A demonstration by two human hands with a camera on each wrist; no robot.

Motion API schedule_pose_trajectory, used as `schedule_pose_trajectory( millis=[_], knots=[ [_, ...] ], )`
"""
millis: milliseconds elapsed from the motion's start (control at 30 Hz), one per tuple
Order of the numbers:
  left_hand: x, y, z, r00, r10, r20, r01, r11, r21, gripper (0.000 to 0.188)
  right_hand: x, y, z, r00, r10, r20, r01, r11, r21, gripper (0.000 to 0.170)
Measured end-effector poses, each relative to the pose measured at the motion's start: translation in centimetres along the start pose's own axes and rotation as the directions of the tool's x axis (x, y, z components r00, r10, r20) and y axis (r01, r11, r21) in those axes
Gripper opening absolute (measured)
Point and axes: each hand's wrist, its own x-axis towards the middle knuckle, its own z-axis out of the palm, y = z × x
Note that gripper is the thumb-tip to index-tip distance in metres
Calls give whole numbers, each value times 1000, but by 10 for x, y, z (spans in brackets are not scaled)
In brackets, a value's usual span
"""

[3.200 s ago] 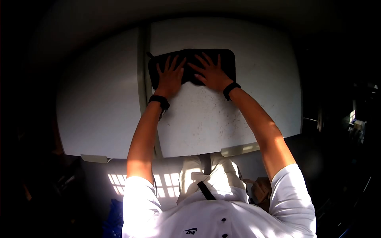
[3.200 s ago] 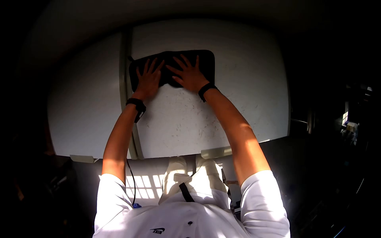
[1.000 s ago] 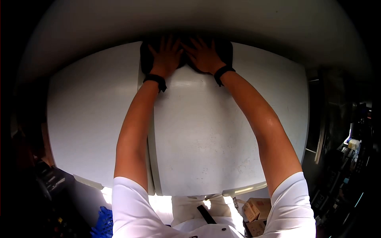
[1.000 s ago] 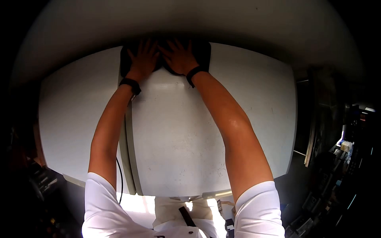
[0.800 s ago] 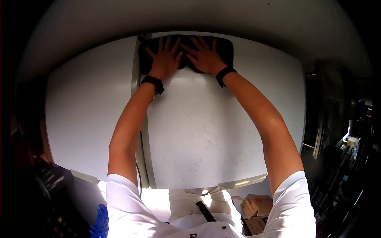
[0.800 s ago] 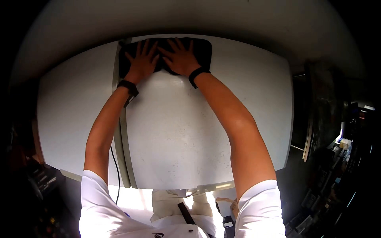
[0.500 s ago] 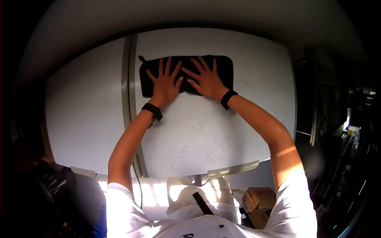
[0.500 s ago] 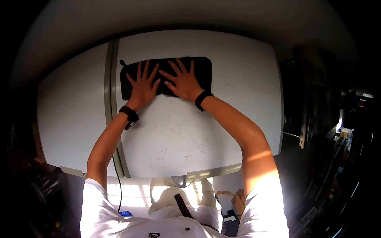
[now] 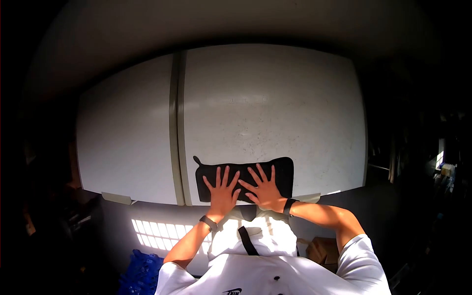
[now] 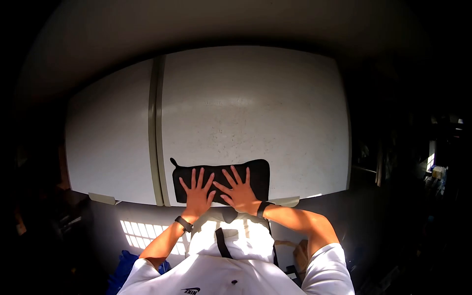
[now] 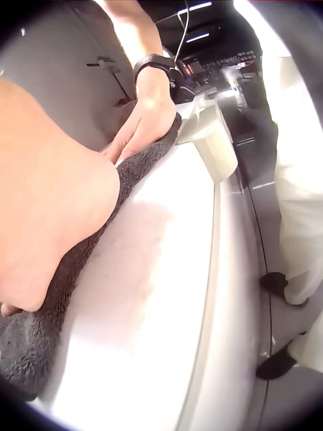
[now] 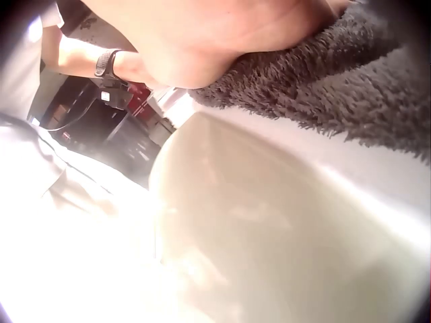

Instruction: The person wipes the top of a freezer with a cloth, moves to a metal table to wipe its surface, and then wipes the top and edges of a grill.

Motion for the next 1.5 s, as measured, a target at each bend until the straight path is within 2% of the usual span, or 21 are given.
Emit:
schedule_pose_trajectory(
  millis=[100, 267, 400, 500, 600, 733, 800, 933, 1033, 1133, 1233, 1267, 1300, 1333, 1433, 1500],
  knots=[
    [-40, 1, 5, 994, -79, 78, 80, 997, -15, 63, -13, -24, 19, 998, -59, 16, 59, 998, 2, 57],
    [-49, 5, 2, 994, -104, 15, 105, 992, -66, 63, -9, -30, 10, 990, -81, 113, 85, 996, -28, 60],
    [-46, 0, -3, 995, -90, -40, 87, 994, -63, 64, -3, -32, 7, 992, -83, 95, 88, 995, -52, 60],
    [-43, 5, -5, 994, -76, -79, 78, 997, 26, 63, -7, -30, 15, 994, -103, -45, 100, 993, -58, 58],
    [-38, 2, -10, 990, -28, -141, 32, 999, 28, 63, -7, -34, 15, 990, -64, -124, 55, 996, -75, 56],
    [-38, 2, -24, 986, 18, -167, 12, 984, 176, 63, -8, -42, 17, 980, -51, -194, 36, 996, -81, 56],
    [-37, 4, -34, 982, 27, -186, 8, 982, 189, 62, -3, -41, 18, 963, -77, -260, 65, 996, -54, 57],
    [-48, -38, -74, 977, 14, -213, 44, 962, 269, 61, 41, -85, 16, 936, -81, -343, 75, 997, -31, 57],
    [-33, -75, -81, 986, -19, -167, 79, 931, 356, 61, 80, -94, 15, 911, -81, -404, 81, 997, -18, 57],
    [-33, -53, -79, 988, -50, -143, 100, 925, 367, 62, 66, -80, 11, 892, -105, -440, 117, 993, -1, 57],
    [-24, 0, -46, 993, -70, -99, 104, 915, 389, 65, 20, -35, 20, 906, -96, -413, 117, 993, 26, 57],
    [-44, -90, -89, 993, -55, -109, 92, 926, 367, 66, 89, -109, 11, 916, -117, -383, 123, 992, -10, 57],
    [-33, -53, -70, 997, -40, -66, 61, 926, 373, 67, 55, -78, 9, 931, -93, -354, 102, 995, 7, 57],
    [-17, 9, -42, 999, -3, -49, 21, 928, 371, 67, 4, -28, 13, 942, -67, -328, 72, 997, 3, 59],
    [-31, -16, -41, 995, 90, -40, -78, 966, 248, 65, 2, -59, 19, 965, 25, -260, -35, 999, -33, 60],
    [-12, 43, -11, 987, 159, -27, -150, 965, 213, 65, -50, -9, 21, 969, 75, -235, -83, 996, -28, 60]
  ],
)
